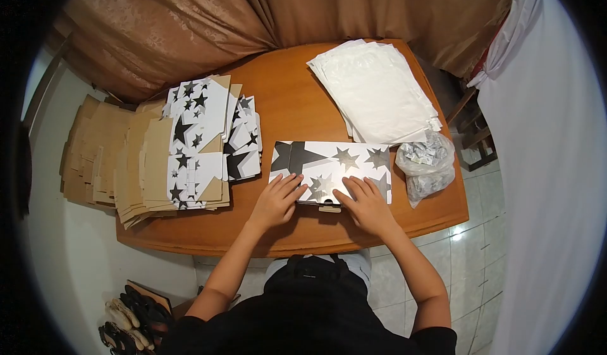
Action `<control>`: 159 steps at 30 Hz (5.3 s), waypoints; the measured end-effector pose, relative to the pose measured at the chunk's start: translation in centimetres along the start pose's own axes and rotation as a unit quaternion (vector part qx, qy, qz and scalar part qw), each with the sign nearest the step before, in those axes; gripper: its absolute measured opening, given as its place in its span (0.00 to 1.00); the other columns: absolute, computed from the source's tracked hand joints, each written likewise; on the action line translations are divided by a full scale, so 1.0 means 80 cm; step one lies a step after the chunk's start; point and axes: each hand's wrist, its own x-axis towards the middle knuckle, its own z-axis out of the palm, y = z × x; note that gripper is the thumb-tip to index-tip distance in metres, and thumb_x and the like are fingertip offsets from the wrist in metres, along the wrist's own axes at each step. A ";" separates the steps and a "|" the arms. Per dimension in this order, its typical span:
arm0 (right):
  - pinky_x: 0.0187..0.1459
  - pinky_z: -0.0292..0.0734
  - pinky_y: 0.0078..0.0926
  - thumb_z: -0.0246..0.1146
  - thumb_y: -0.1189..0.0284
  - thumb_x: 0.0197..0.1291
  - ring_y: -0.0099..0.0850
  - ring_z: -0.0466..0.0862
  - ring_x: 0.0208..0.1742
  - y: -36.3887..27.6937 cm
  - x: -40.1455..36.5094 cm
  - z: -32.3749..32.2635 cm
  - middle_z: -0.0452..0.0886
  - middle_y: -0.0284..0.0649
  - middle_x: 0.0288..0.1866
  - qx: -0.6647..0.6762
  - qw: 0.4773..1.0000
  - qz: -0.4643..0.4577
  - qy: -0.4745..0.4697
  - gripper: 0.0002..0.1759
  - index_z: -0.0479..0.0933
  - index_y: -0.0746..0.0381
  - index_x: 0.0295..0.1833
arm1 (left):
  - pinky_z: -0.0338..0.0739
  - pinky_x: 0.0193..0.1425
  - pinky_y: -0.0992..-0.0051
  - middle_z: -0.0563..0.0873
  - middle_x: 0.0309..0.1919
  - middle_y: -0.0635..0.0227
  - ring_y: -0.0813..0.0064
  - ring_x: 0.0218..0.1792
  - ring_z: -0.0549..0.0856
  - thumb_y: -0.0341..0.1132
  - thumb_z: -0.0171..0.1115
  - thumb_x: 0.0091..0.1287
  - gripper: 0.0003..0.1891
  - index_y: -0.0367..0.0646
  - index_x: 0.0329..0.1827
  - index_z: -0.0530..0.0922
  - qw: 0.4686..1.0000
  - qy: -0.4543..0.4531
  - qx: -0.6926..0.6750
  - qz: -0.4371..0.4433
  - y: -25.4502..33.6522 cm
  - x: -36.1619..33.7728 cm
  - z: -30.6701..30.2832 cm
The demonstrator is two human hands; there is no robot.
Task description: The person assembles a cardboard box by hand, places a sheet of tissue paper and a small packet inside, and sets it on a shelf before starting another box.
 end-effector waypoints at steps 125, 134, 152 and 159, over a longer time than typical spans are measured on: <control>0.59 0.60 0.52 0.59 0.68 0.58 0.44 0.79 0.36 0.067 0.014 0.008 0.79 0.44 0.26 0.070 0.961 0.255 0.080 0.10 0.81 0.63 0.32 | 0.65 0.54 0.67 0.80 0.41 0.79 0.74 0.46 0.77 0.42 0.68 0.51 0.14 0.53 0.41 0.80 0.989 0.072 0.081 0.097 -0.036 0.032 0.014; 0.52 0.75 0.36 0.57 0.60 0.62 0.46 0.82 0.45 0.013 -0.006 0.030 0.82 0.51 0.44 0.237 0.896 0.363 0.098 0.19 0.79 0.64 0.48 | 0.63 0.57 0.59 0.76 0.51 0.65 0.63 0.52 0.73 0.32 0.68 0.51 0.23 0.49 0.53 0.77 0.987 0.101 0.082 -0.091 -0.048 0.011 0.030; 0.73 0.41 0.32 0.42 0.56 0.70 0.38 0.50 0.76 -0.019 0.028 -0.007 0.51 0.47 0.76 0.538 0.808 0.110 0.213 0.32 0.57 0.66 0.71 | 0.50 0.76 0.61 0.39 0.73 0.44 0.46 0.74 0.47 0.48 0.80 0.38 0.72 0.32 0.72 0.29 0.984 0.104 -0.105 -0.095 0.068 -0.018 -0.037; 0.73 0.38 0.35 0.48 0.59 0.64 0.41 0.49 0.77 -0.016 0.017 -0.048 0.50 0.49 0.76 0.556 0.818 0.053 0.135 0.28 0.66 0.66 0.65 | 0.64 0.69 0.59 0.48 0.70 0.46 0.45 0.71 0.56 0.35 0.81 0.30 0.71 0.39 0.73 0.34 0.976 0.193 -0.033 -0.099 0.131 -0.037 -0.033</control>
